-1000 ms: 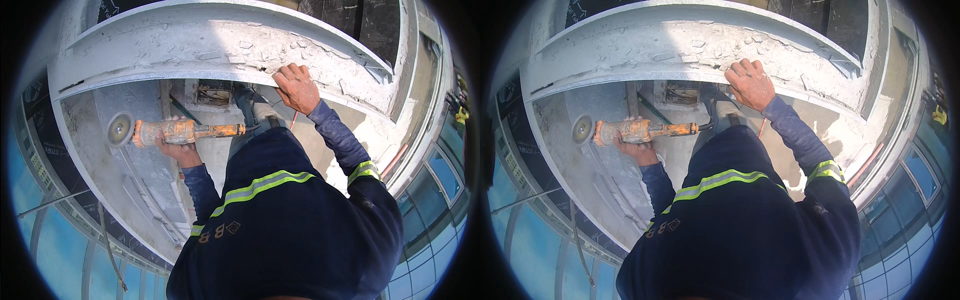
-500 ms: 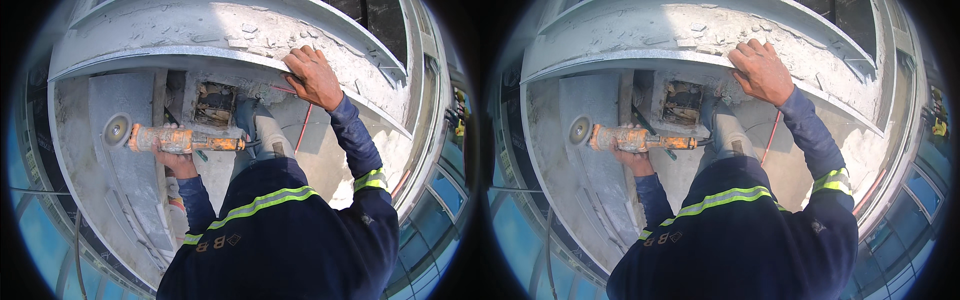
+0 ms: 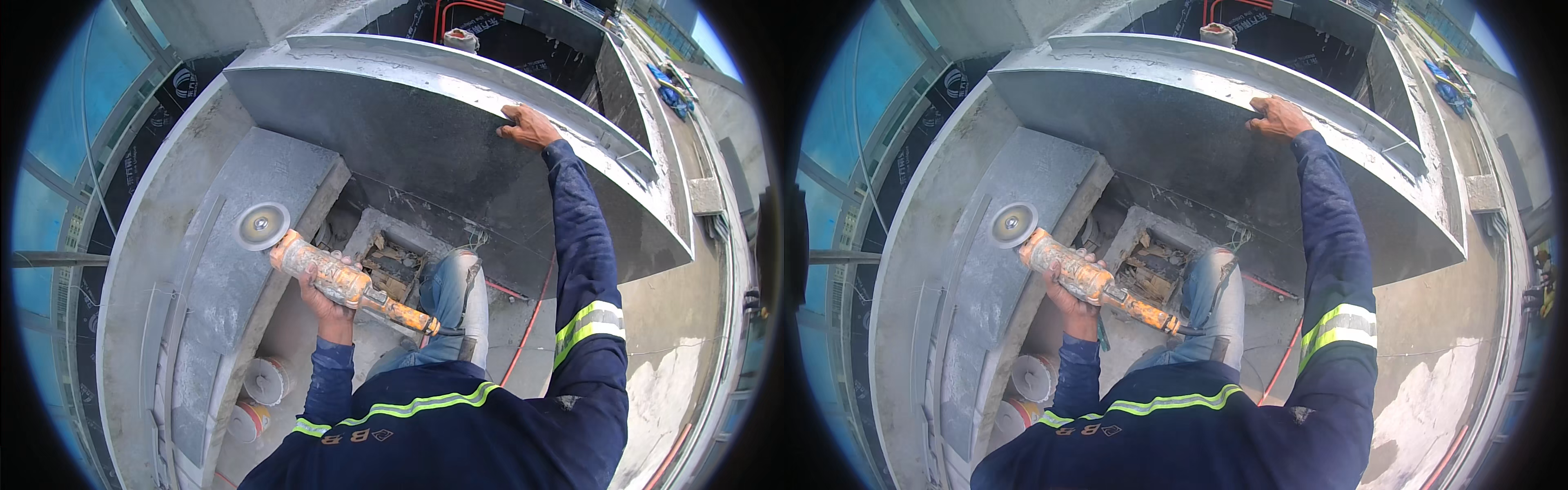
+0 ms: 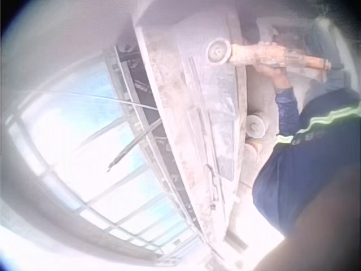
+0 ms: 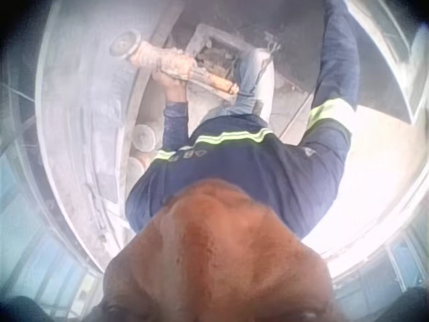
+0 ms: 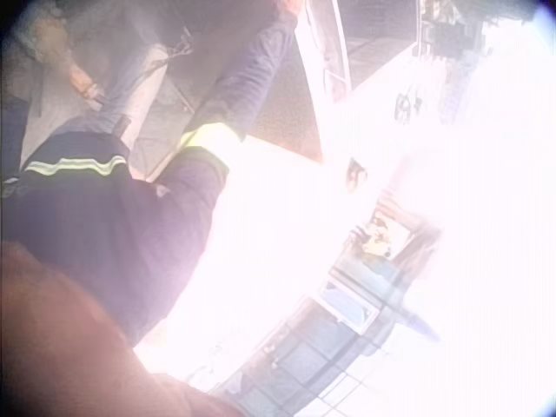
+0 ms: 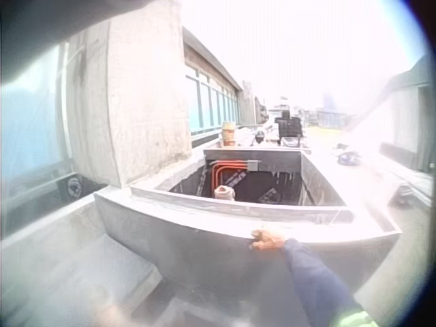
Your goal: The person uses an angle grinder to grind a concrete ledge on a building exterior. The operator holds the tool with both hands and moves it along the surface, generating dust. The person briefly pauses to brush away debris before resuming the grinding.
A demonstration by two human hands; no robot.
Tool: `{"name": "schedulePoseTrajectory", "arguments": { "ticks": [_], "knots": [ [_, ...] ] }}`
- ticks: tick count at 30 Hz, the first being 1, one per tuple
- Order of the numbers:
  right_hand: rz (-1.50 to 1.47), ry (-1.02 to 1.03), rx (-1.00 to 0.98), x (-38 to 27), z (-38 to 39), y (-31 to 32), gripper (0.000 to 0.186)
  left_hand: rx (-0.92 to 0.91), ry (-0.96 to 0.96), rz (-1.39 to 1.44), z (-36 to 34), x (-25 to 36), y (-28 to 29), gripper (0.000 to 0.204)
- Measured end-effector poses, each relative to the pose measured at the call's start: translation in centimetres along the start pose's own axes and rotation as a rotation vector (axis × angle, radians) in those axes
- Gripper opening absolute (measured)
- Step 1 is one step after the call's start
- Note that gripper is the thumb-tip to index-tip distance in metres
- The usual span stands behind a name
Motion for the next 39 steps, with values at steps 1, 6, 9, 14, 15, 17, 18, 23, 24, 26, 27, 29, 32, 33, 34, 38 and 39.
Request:
{"name": "schedulePoseTrajectory", "arguments": {
  "ticks": [1,6,9,14,15,17,18,23,24,26,27,29,32,33,34,38,39],
  "knots": [
    [-0.009,-0.035,-0.023,-0.9,-0.5,-0.3,0.050,-0.016,0.002,0.019,1.4,1.1,0.4,0.049],
    [-0.070,-0.106,-0.109,-2.0,-1.7,-0.3,0.066,0.023,-0.080,-0.016,4.4,3.0,1.9,0.050],
    [0.005,-0.035,-0.002,1.0,-3.8,-2.1,0.078,0.004,-0.089,-0.024,3.5,4.4,3.3,0.051],
    [-0.515,-0.229,-0.085,0.0,-2.0,-2.1,0.075,0.125,-0.055,-0.053,6.9,2.9,5.5,0.052],
    [-0.513,-0.255,-0.113,0.3,-1.6,-2.6,0.075,0.135,-0.049,-0.061,7.3,2.8,5.9,0.053],
    [-0.332,-0.028,-0.007,3.0,-3.5,-1.9,0.074,0.075,-0.044,-0.030,5.7,2.7,5.9,0.054],
    [-0.238,0.078,0.026,4.8,-3.5,-1.8,0.073,0.061,-0.035,-0.011,6.0,2.2,5.8,0.055],
    [-0.342,-0.047,-0.022,0.1,-2.1,-1.1,0.063,0.135,-0.103,-0.007,7.2,2.1,5.1,0.060],
    [-0.319,-0.028,-0.004,0.5,-2.2,-1.0,0.060,0.122,-0.118,-0.013,6.4,2.2,4.8,0.060],
    [-0.288,0.035,0.009,0.6,-2.9,-1.8,0.054,0.129,-0.168,-0.037,7.0,2.8,4.4,0.061],
    [-0.275,0.064,0.010,0.7,-3.1,-2.2,0.051,0.178,-0.234,-0.097,7.5,3.2,4.2,0.061],
    [-0.234,0.150,0.031,0.3,-4.3,-3.0,0.045,0.126,-0.291,-0.160,8.8,4.3,3.3,0.061],
    [-0.150,0.259,0.085,0.4,-5.2,-4.1,0.037,0.100,-0.386,-0.164,11.7,5.7,0.4,0.060],
    [-0.121,0.288,0.109,0.5,-5.5,-4.5,0.034,0.101,-0.417,-0.150,13.1,5.8,-0.9,0.060],
    [-0.109,0.317,0.121,0.4,-5.9,-5.4,0.032,0.125,-0.451,-0.162,15.1,5.7,-2.9,0.059],
    [-0.036,0.408,0.220,-0.3,-7.8,-7.5,0.024,-0.005,-0.531,-0.070,19.6,4.6,-9.3,0.055],
    [-0.029,0.419,0.240,-0.3,-7.9,-8.0,0.022,-0.052,-0.572,-0.053,20.4,4.4,-11.4,0.054]
  ]
}}
Point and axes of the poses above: each hand's wrist, its own z-axis away from the middle knuckle, its own y-axis out of the back of the hand, x = y × z, the point moved 3 cm from there along -z, towards the middle knuckle, and after that the axes turned 14 degrees about -z, right-handed, at the moved point
